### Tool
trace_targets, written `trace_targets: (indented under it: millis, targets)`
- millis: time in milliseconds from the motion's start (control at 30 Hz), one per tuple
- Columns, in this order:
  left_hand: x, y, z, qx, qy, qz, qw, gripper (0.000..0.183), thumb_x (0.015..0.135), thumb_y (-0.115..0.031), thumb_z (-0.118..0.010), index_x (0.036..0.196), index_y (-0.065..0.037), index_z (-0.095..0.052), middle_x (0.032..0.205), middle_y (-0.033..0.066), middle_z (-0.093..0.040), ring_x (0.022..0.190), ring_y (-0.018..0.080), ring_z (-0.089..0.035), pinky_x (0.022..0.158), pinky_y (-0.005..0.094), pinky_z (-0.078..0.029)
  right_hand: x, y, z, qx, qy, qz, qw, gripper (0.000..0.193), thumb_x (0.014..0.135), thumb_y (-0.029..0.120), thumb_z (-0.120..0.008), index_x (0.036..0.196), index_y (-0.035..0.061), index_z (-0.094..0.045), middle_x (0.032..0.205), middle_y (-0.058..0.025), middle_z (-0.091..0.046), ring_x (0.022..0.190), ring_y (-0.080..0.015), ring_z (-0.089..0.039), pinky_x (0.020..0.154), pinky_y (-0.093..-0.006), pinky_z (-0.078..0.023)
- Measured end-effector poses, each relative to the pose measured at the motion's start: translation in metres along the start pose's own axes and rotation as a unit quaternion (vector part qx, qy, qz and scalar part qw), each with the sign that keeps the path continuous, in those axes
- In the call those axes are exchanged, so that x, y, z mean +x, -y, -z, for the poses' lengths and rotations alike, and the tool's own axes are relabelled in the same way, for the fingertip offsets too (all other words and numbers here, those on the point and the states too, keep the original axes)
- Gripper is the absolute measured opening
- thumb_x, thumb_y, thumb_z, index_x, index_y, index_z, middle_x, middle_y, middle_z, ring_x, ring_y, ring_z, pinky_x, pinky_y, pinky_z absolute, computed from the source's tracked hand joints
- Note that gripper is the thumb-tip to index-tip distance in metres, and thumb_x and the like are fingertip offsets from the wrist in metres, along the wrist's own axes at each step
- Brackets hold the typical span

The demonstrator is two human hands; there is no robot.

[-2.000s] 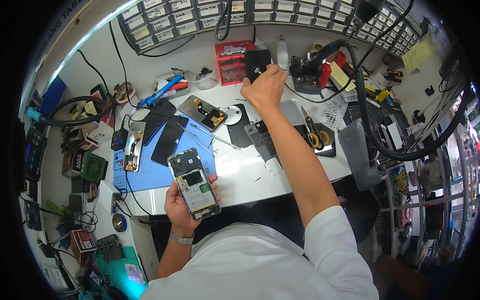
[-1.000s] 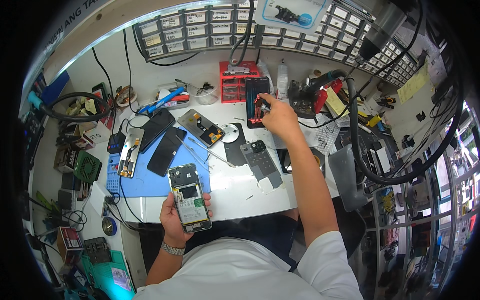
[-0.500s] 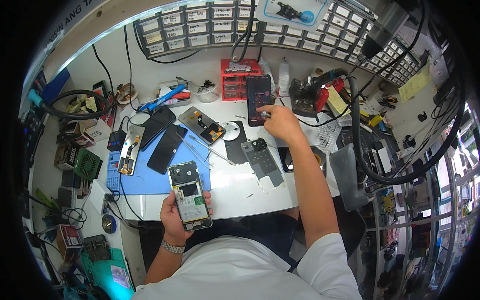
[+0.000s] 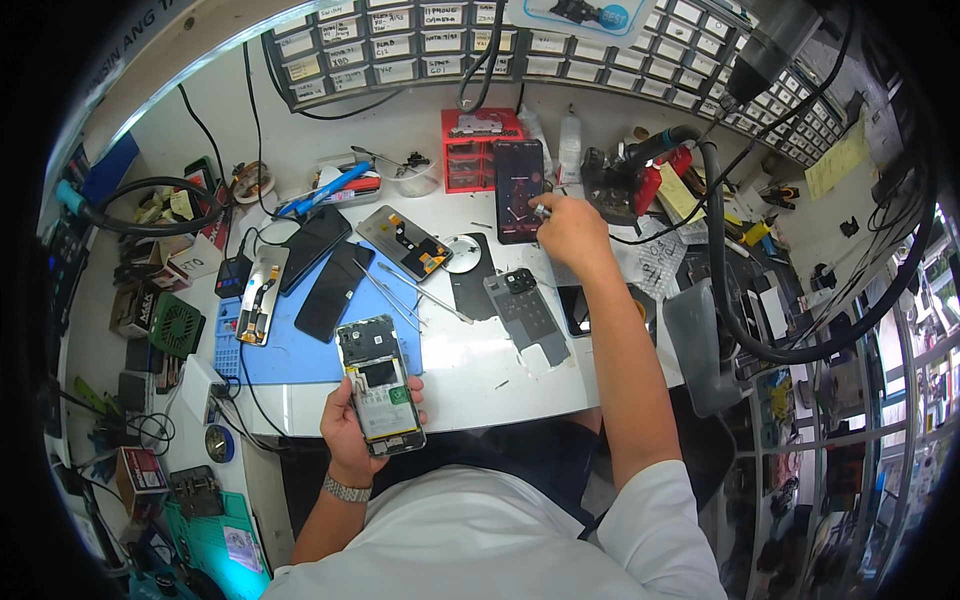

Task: The person disassembles a smartphone, removes the back cover and internal components, and uses a soldering iron on the motherboard. They then reassemble the phone and test it by turning it on.

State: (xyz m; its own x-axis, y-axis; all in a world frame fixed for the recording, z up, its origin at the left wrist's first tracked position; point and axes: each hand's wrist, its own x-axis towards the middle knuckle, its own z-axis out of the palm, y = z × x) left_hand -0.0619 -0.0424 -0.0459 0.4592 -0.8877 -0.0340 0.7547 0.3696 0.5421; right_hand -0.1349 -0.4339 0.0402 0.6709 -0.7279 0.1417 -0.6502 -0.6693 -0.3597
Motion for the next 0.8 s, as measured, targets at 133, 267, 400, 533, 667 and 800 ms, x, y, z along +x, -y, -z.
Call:
trace_targets:
  millis: [133,267,400,533,667,800]
  targets:
    - [0.002,0.001,-0.001,0.012,-0.006,0.000,1.000,0.067,0.115,-0.050,-0.028,0.152,-0.001,-0.055,0.133,0.0284,-0.072,0.110,0.0388,-0.077,0.093,0.0522,-0.065,0.007,-0.013,-0.008,0.051,-0.080,0.013,0.995,0.032,0.095,0.015,-0.074,0.127,0.0157,-0.081,0.106,-0.0218,-0.080,0.098,-0.0394,-0.077,0.092,-0.0451,-0.058]
    - [0.000,0.001,0.000,0.022,-0.022,-0.011,0.999,0.067,0.115,-0.050,-0.028,0.151,0.000,-0.056,0.132,0.0282,-0.073,0.109,0.0384,-0.077,0.091,0.0517,-0.065,-0.015,0.001,-0.004,0.164,-0.088,-0.026,0.982,0.025,0.099,0.018,-0.075,0.123,0.0116,-0.082,0.092,-0.0189,-0.079,0.082,-0.0295,-0.076,0.082,-0.0407,-0.057]
    - [0.000,0.000,-0.006,0.014,-0.026,-0.004,1.000,0.067,0.115,-0.050,-0.027,0.151,-0.001,-0.056,0.133,0.0286,-0.072,0.110,0.0383,-0.077,0.091,0.0516,-0.065,-0.071,0.013,-0.003,0.269,-0.204,0.104,0.936,0.024,0.099,0.010,-0.077,0.122,0.0043,-0.080,0.113,-0.0138,-0.068,0.095,-0.0264,-0.070,0.089,-0.0374,-0.055]
    - [0.002,0.001,-0.009,0.019,-0.043,0.004,0.999,0.063,0.115,-0.049,-0.029,0.153,-0.004,-0.053,0.132,0.0299,-0.071,0.111,0.0384,-0.077,0.089,0.0533,-0.066,-0.109,0.013,-0.014,0.334,-0.255,0.065,0.905,0.023,0.103,0.015,-0.078,0.123,0.0036,-0.080,0.112,-0.0071,-0.061,0.098,-0.0160,-0.066,0.089,-0.0305,-0.054]
    - [0.003,0.004,-0.017,0.074,-0.051,-0.019,0.996,0.049,0.114,-0.034,-0.040,0.155,-0.006,-0.042,0.137,0.0312,-0.067,0.111,0.0403,-0.077,0.093,0.0532,-0.066,-0.134,0.004,-0.038,0.465,-0.222,0.006,0.857,0.029,0.102,0.010,-0.080,0.124,-0.0058,-0.069,0.116,-0.0110,-0.068,0.098,-0.0129,-0.068,0.089,-0.0271,-0.057]
    - [0.007,0.002,-0.032,0.129,-0.048,-0.036,0.990,0.052,0.108,-0.016,-0.053,0.154,-0.008,-0.031,0.136,0.0314,-0.066,0.114,0.0422,-0.076,0.096,0.0553,-0.066,-0.142,0.011,-0.055,0.546,-0.254,0.069,0.796,0.054,0.102,-0.005,-0.071,0.147,-0.0029,-0.042,0.117,-0.0173,-0.069,0.100,-0.0163,-0.071,0.091,-0.0274,-0.059]
